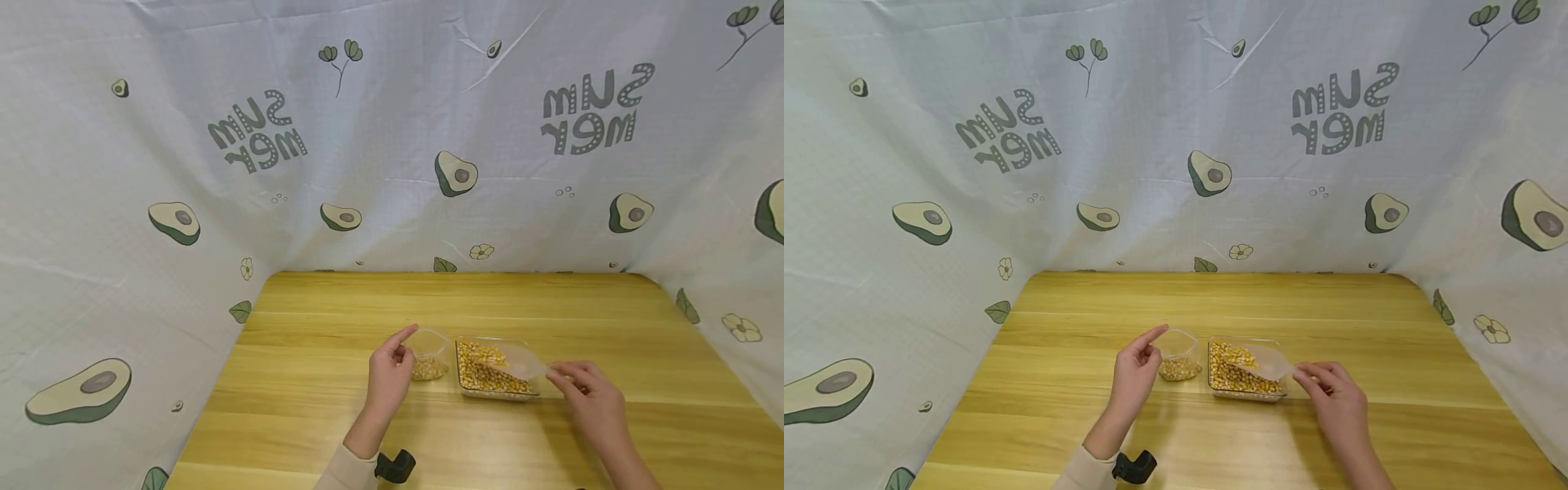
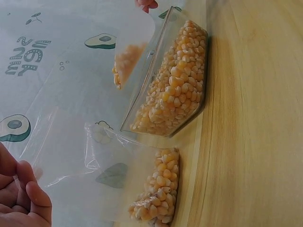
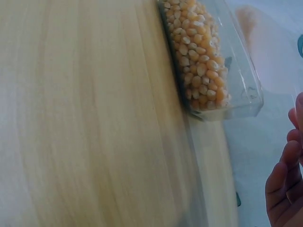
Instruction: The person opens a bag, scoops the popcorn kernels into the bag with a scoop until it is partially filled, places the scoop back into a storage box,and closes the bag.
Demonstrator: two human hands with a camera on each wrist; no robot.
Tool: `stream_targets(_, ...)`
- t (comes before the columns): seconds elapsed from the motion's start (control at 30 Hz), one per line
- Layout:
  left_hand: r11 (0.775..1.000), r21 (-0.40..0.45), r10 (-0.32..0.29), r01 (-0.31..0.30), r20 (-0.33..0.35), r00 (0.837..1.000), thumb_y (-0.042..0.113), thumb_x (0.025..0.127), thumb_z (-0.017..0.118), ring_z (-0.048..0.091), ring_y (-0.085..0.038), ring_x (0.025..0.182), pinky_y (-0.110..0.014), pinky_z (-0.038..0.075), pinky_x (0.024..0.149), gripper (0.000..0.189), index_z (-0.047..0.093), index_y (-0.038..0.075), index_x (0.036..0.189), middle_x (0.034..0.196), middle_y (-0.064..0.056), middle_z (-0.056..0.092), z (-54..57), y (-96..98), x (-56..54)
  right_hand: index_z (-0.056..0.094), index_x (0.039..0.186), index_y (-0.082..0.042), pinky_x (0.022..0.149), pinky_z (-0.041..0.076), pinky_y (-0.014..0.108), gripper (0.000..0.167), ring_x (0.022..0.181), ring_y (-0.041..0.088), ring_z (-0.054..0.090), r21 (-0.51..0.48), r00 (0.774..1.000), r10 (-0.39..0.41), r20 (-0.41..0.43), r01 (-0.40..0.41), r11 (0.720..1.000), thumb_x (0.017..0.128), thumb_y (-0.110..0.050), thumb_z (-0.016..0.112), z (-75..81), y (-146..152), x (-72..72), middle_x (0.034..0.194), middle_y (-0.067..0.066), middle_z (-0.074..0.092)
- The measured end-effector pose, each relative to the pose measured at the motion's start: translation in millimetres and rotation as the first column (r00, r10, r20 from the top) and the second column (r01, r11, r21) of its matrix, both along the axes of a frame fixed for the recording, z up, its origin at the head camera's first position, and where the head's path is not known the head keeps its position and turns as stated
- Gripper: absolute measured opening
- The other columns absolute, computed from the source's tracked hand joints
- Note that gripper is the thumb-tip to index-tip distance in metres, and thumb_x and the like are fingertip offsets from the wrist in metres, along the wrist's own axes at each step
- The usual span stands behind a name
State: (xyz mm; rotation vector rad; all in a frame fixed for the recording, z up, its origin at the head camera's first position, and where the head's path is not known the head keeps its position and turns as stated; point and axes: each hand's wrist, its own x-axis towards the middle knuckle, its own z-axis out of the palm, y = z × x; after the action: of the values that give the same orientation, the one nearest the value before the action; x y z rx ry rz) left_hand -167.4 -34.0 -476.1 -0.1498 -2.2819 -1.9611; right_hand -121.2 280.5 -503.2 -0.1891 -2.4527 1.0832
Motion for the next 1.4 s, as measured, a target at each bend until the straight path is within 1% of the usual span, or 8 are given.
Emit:
stream_targets(0.27,1.0,0.013,0.003,-0.003,0.003,1.0,-0.002,0.096,0.053,0.034,-0.002,0.049,-0.014,0.026,0.041,0.043,0.067,0.018,0.131,0.074,-0.004,0.052,-0.5,0.0,0.2,0.08,0.099,-0.011,0.053,0.042,0.013,0.015,0.068,-0.006,0.048,-0.003,1.0,-0.016,-0.002,0.016,1.0,0.088,-0.02,0.077,5.3,0.5,0.4,0.09,-0.037,0.052)
stream_targets(0.53,1.0,0.005,0.011,-0.011,-0.01,1.0,-0.004,0.095,0.051,0.038,-0.003,0.052,-0.013,0.027,0.043,0.044,0.069,0.018,0.129,0.073,-0.004,0.053,-1.5,0.1,0.0,0.079,0.1,-0.011,0.05,0.04,0.017,0.017,0.065,-0.001,0.045,-0.003,1.0,-0.007,0.008,0.007,1.0,0.089,-0.023,0.076,15.9,-1.2,0.5,0.09,-0.037,0.052)
stream_targets(0.67,1.0,-0.001,0.008,-0.008,-0.001,1.0,-0.003,0.095,0.051,0.038,-0.003,0.052,-0.013,0.027,0.043,0.044,0.068,0.019,0.13,0.073,-0.001,0.053,-0.9,-0.1,0.3,0.079,0.101,-0.011,0.05,0.04,0.018,0.018,0.066,-0.002,0.046,0.0,1.0,-0.012,0.026,0.012,1.0,0.09,-0.025,0.075,20.4,-3.2,-0.2,0.09,-0.039,0.051)
stream_targets(0.77,1.0,-0.005,0.005,-0.005,0.003,1.0,-0.001,0.096,0.051,0.038,-0.003,0.052,-0.013,0.028,0.044,0.044,0.067,0.02,0.131,0.074,-0.001,0.053,-0.2,-0.3,0.8,0.078,0.104,-0.01,0.049,0.042,0.019,0.022,0.066,-0.001,0.048,-0.019,0.999,-0.007,0.047,0.008,1.0,0.091,-0.027,0.073,23.9,-4.2,-1.9,0.09,-0.038,0.05)
stream_targets(0.93,1.0,-0.007,0.004,-0.004,0.002,1.0,-0.001,0.096,0.051,0.039,-0.004,0.053,-0.013,0.028,0.043,0.044,0.067,0.019,0.131,0.074,-0.001,0.054,0.5,-0.3,0.8,0.077,0.107,-0.01,0.049,0.043,0.021,0.026,0.064,0.002,0.051,-0.049,0.997,0.019,0.071,-0.015,0.999,0.093,-0.031,0.071,30.1,-5.1,-5.4,0.09,-0.033,0.053)
stream_targets(1.03,1.0,-0.007,0.006,-0.006,0.004,1.0,-0.002,0.096,0.052,0.039,-0.004,0.053,-0.013,0.028,0.043,0.044,0.067,0.019,0.131,0.074,-0.001,0.054,0.4,-0.2,0.5,0.077,0.107,-0.009,0.049,0.043,0.021,0.025,0.064,0.002,0.051,-0.063,0.998,0.036,0.057,-0.033,0.997,0.092,-0.029,0.072,33.7,-7.4,-7.2,0.09,-0.031,0.054)
stream_targets(1.2,1.0,-0.002,0.003,-0.003,0.012,1.0,-0.001,0.096,0.052,0.039,-0.004,0.054,-0.013,0.028,0.043,0.044,0.067,0.019,0.131,0.075,-0.001,0.053,1.0,-0.5,0.5,0.077,0.105,-0.005,0.05,0.042,0.019,0.021,0.062,0.002,0.05,-0.093,0.997,0.075,-0.005,-0.075,0.993,0.09,-0.02,0.074,40.9,-15.2,-9.5,0.089,-0.028,0.056)
stream_targets(1.4,1.0,0.011,-0.001,0.001,-0.002,1.0,-0.003,0.095,0.052,0.039,-0.003,0.055,-0.013,0.028,0.044,0.044,0.068,0.018,0.13,0.075,-0.004,0.054,0.5,-0.4,0.5,0.077,0.105,-0.007,0.052,0.044,0.019,0.02,0.064,0.003,0.05,-0.101,0.995,0.1,-0.013,-0.101,0.99,0.09,-0.019,0.075,47.0,-25.4,-13.4,0.09,-0.028,0.057)
